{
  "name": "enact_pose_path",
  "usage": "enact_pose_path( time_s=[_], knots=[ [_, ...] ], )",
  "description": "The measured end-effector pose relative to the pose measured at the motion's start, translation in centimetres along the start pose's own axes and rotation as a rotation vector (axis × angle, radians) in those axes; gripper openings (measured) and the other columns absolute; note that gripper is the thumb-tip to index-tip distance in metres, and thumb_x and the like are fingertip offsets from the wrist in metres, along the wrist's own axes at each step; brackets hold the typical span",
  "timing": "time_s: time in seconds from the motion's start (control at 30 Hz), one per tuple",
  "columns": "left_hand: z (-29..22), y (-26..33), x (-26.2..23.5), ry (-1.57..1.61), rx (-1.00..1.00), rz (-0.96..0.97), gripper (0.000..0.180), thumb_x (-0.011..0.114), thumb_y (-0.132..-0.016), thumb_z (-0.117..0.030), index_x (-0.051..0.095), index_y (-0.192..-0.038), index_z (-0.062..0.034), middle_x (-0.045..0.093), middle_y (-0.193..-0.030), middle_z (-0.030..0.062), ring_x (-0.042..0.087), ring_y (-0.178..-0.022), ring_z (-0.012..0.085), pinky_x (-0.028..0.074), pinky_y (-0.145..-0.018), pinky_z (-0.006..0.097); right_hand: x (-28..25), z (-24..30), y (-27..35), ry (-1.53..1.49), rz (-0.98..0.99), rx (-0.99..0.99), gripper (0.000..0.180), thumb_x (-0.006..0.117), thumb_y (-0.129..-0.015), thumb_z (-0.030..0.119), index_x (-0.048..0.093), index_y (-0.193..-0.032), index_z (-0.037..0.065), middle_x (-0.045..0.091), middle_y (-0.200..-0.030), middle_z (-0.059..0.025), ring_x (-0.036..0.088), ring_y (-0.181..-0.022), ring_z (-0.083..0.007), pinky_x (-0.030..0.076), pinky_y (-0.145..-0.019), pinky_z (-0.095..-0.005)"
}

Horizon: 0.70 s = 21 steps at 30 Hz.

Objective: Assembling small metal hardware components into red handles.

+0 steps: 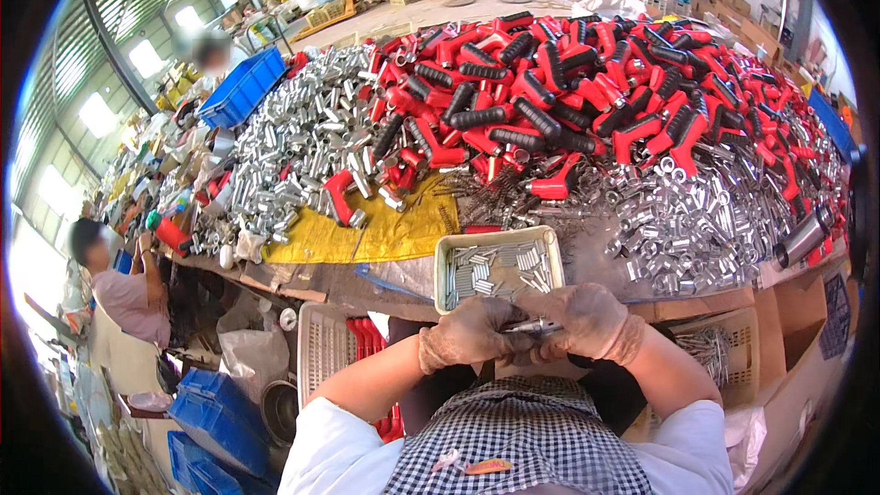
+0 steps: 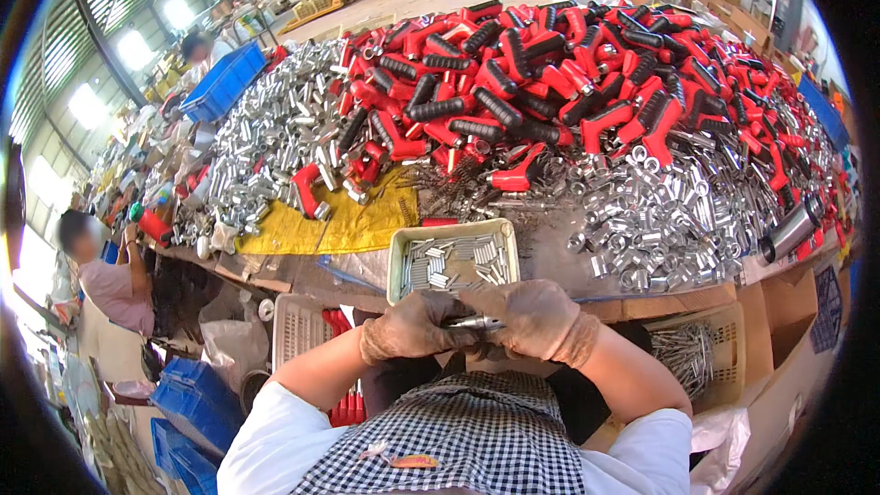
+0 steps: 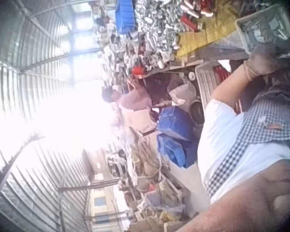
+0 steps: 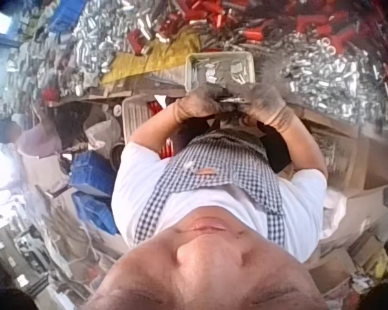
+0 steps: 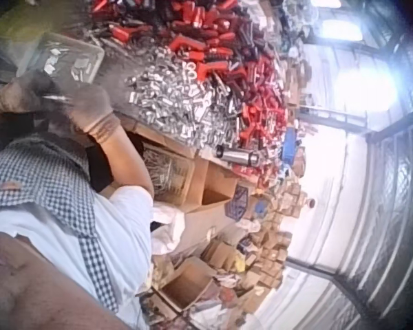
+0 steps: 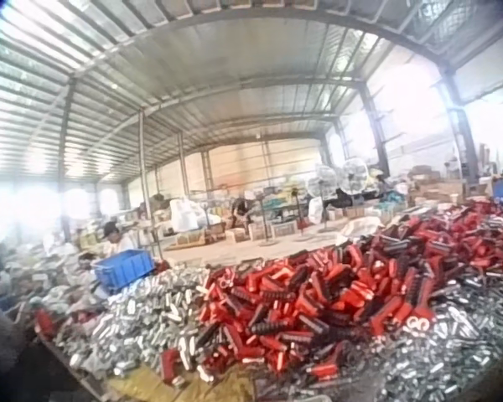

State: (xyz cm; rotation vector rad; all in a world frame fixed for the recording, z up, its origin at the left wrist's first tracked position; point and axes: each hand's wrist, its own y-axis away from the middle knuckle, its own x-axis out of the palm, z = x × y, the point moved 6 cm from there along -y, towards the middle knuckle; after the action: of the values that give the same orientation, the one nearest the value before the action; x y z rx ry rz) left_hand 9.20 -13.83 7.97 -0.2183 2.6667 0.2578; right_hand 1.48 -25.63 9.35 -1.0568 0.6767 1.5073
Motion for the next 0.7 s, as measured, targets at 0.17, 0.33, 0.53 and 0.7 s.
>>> enact_pose_path(
  time_s=[0.17,0.33,0.53,0.7],
  knots=[
    [-0.9,-1.3,-0.1,-0.235,0.166,-0.017,0.037,0.07,-0.08,-0.027,0.063,-0.109,-0.0052,0.066,-0.084,0.0135,0.065,-0.075,0.0301,0.051,-0.069,0.038,0.0,0.1,1.2,-0.103,-0.255,-0.086,0.053,0.067,-0.081,0.034,0.054,-0.127,0.012,0.065,-0.079,-0.0141,0.064,-0.072,-0.0353,0.051,-0.064,-0.0438],
    [-3.3,-3.0,-0.8,-0.633,0.366,-0.059,0.034,0.072,-0.079,-0.028,0.065,-0.104,-0.0057,0.064,-0.086,0.0162,0.063,-0.075,0.0327,0.05,-0.069,0.038,-0.2,-2.8,1.6,-0.361,-0.237,0.149,0.065,0.074,-0.077,0.033,0.05,-0.134,0.012,0.066,-0.096,-0.0183,0.065,-0.084,-0.0357,0.052,-0.073,-0.0407],
    [-6.4,-8.0,-5.1,-0.453,0.469,-0.352,0.043,0.082,-0.071,-0.025,0.063,-0.101,-0.0007,0.063,-0.089,0.0124,0.062,-0.081,0.0258,0.05,-0.07,0.036,1.6,-9.0,3.6,-1.045,-0.56,0.352,0.042,0.074,-0.079,0.022,0.063,-0.117,0.006,0.067,-0.101,-0.0161,0.065,-0.094,-0.0275,0.05,-0.08,-0.0324],
    [-6.1,-16.6,-4.0,-0.483,0.356,-0.281,0.031,0.071,-0.081,-0.017,0.062,-0.102,0.0021,0.065,-0.086,0.0141,0.063,-0.08,0.0218,0.049,-0.075,0.031,2.4,-11.0,3.6,-0.574,-0.505,0.525,0.041,0.07,-0.078,0.036,0.067,-0.11,0.011,0.067,-0.104,-0.0146,0.065,-0.097,-0.0281,0.05,-0.085,-0.0366]
  ],
)
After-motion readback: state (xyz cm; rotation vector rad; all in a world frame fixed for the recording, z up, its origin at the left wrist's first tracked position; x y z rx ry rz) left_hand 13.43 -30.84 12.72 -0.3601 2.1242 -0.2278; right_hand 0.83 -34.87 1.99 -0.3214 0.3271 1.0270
